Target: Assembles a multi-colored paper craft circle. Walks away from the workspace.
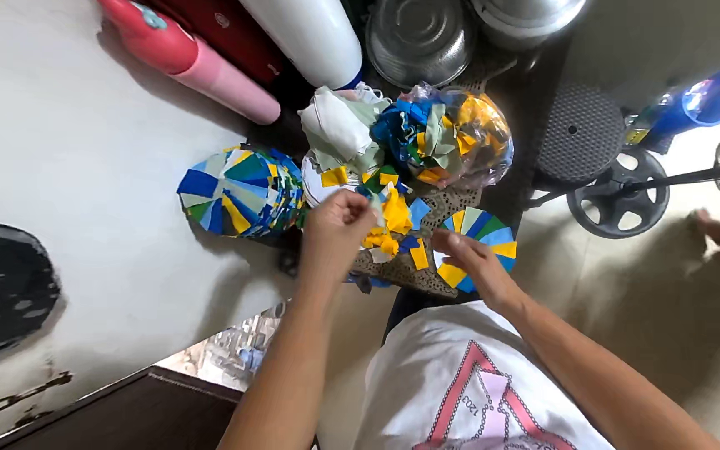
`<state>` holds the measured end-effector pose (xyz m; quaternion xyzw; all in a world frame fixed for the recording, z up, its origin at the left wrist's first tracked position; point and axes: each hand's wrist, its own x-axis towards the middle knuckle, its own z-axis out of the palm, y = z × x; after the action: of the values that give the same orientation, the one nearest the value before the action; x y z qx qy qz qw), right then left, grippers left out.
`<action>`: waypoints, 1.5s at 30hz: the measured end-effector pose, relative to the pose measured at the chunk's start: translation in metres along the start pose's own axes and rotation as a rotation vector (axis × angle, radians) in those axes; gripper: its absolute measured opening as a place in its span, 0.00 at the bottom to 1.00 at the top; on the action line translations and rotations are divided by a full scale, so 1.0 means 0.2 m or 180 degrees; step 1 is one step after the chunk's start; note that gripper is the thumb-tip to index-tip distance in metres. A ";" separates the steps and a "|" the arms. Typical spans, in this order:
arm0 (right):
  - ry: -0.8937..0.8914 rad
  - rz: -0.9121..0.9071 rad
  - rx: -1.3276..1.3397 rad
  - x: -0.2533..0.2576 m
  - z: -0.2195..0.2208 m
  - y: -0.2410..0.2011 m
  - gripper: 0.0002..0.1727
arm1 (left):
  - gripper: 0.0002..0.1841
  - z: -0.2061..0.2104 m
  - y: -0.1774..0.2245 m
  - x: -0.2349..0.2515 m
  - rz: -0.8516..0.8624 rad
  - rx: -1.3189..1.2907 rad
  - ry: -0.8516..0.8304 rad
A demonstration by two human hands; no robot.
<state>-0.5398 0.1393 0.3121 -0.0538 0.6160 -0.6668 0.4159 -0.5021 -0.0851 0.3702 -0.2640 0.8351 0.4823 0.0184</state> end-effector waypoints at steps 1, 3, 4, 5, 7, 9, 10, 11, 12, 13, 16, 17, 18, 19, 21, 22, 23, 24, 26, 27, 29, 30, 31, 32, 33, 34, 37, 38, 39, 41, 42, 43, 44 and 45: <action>-0.0175 0.0140 0.0689 0.03 0.04 -0.01 0.35 | 0.09 0.04 0.03 -0.06 0.0092 -0.0009 -0.0227; -0.0225 0.0478 0.1773 0.07 0.09 -0.04 0.44 | 0.08 0.15 0.06 -0.16 0.0130 -0.0268 -0.0729; -0.0143 0.0716 0.2186 0.08 0.10 -0.04 0.47 | 0.07 0.19 0.05 -0.19 0.0114 -0.0513 -0.0872; -0.0156 0.0929 0.2502 0.09 0.09 -0.04 0.51 | 0.07 0.20 0.03 -0.21 0.0120 -0.0763 -0.0833; -0.0554 0.1062 0.2824 0.09 0.03 0.02 0.57 | 0.06 0.18 -0.05 -0.21 0.0133 -0.0935 -0.0399; -0.1002 0.1062 0.2849 0.09 -0.02 0.08 0.62 | 0.08 0.16 -0.14 -0.21 -0.0044 -0.0825 -0.0156; -0.1142 0.1096 0.2802 0.09 -0.03 0.09 0.63 | 0.10 0.15 -0.17 -0.21 -0.0179 -0.0817 -0.0237; -0.1208 0.1150 0.2744 0.08 -0.04 0.09 0.63 | 0.12 0.16 -0.19 -0.22 -0.0285 -0.0870 -0.0402; -0.1214 0.1192 0.2657 0.08 -0.04 0.09 0.62 | 0.13 0.18 -0.21 -0.24 -0.0344 -0.0947 -0.0548; -0.1223 0.1206 0.2574 0.07 -0.05 0.09 0.61 | 0.14 0.20 -0.24 -0.25 -0.0383 -0.1014 -0.0603; -0.1307 0.1185 0.2402 0.05 -0.06 0.10 0.60 | 0.16 0.26 -0.29 -0.28 -0.0542 -0.1068 -0.0396; -0.1327 0.1172 0.2356 0.05 -0.07 0.11 0.59 | 0.15 0.27 -0.29 -0.29 -0.0646 -0.1105 -0.0421; -0.1338 0.1174 0.2303 0.04 -0.07 0.11 0.58 | 0.13 0.28 -0.30 -0.30 -0.0751 -0.1203 -0.0525; -0.1348 0.1198 0.2273 0.04 -0.07 0.11 0.58 | 0.12 0.28 -0.30 -0.31 -0.0845 -0.1357 -0.0685; -0.1338 0.1278 0.2215 0.03 -0.05 0.12 0.57 | 0.12 0.30 -0.31 -0.33 -0.1003 -0.1668 -0.0941; -0.1350 0.1310 0.2170 0.02 -0.05 0.13 0.56 | 0.11 0.32 -0.32 -0.34 -0.1021 -0.1761 -0.0926; -0.1373 0.1314 0.2070 0.01 -0.05 0.14 0.56 | 0.10 0.35 -0.33 -0.36 -0.0996 -0.1788 -0.0877; -0.1404 0.1294 0.1916 -0.01 -0.06 0.15 0.55 | 0.10 0.38 -0.35 -0.38 -0.0939 -0.1766 -0.0851; -0.1462 0.1229 0.1482 -0.05 -0.10 0.20 0.53 | 0.11 0.43 -0.41 -0.42 -0.0738 -0.1667 -0.0906; -0.1480 0.1225 0.1253 -0.07 -0.13 0.22 0.51 | 0.10 0.47 -0.45 -0.44 -0.0622 -0.1630 -0.0965; -0.1500 0.1252 0.0960 -0.12 -0.17 0.27 0.44 | 0.10 0.53 -0.49 -0.48 -0.0422 -0.1468 -0.1144; -0.1514 0.1252 0.0861 -0.14 -0.19 0.28 0.40 | 0.10 0.55 -0.50 -0.48 -0.0334 -0.1399 -0.1225; -0.1508 0.1268 0.0728 -0.16 -0.19 0.29 0.38 | 0.09 0.57 -0.50 -0.48 -0.0250 -0.1325 -0.1292; -0.1471 0.1297 0.0576 -0.18 -0.19 0.29 0.37 | 0.08 0.59 -0.50 -0.49 -0.0187 -0.1241 -0.1346; -0.1429 0.1309 0.0401 -0.19 -0.19 0.29 0.36 | 0.08 0.60 -0.50 -0.49 -0.0126 -0.1176 -0.1361; -0.1362 0.1301 0.0246 -0.19 -0.19 0.28 0.34 | 0.08 0.60 -0.51 -0.49 -0.0081 -0.1103 -0.1339; -0.0810 0.1212 -0.0317 -0.19 -0.20 0.25 0.20 | 0.09 0.61 -0.51 -0.48 -0.0048 -0.0768 -0.1077; -0.0510 0.1161 -0.0511 -0.18 -0.20 0.24 0.14 | 0.10 0.61 -0.51 -0.48 -0.0084 -0.0626 -0.0988; -0.0267 0.1092 -0.0730 -0.16 -0.20 0.23 0.11 | 0.10 0.60 -0.50 -0.46 -0.0143 -0.0476 -0.0910; -0.0004 0.0972 -0.1168 -0.11 -0.20 0.21 0.09 | 0.11 0.60 -0.48 -0.43 -0.0295 -0.0189 -0.0828; 0.0058 0.0899 -0.1433 -0.09 -0.20 0.20 0.09 | 0.12 0.60 -0.46 -0.41 -0.0341 -0.0052 -0.0789; 0.0086 0.0811 -0.1708 -0.07 -0.20 0.19 0.09 | 0.12 0.60 -0.45 -0.39 -0.0374 0.0069 -0.0743; 0.0104 0.0742 -0.1946 -0.05 -0.20 0.19 0.09 | 0.12 0.60 -0.44 -0.37 -0.0411 0.0187 -0.0713; 0.0112 0.0707 -0.2120 -0.03 -0.19 0.18 0.08 | 0.12 0.60 -0.43 -0.35 -0.0461 0.0284 -0.0717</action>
<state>-0.5406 0.1768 0.2749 -0.1077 0.8089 -0.3808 0.4349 -0.4299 0.0089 0.2579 -0.2666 0.8271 0.4686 0.1585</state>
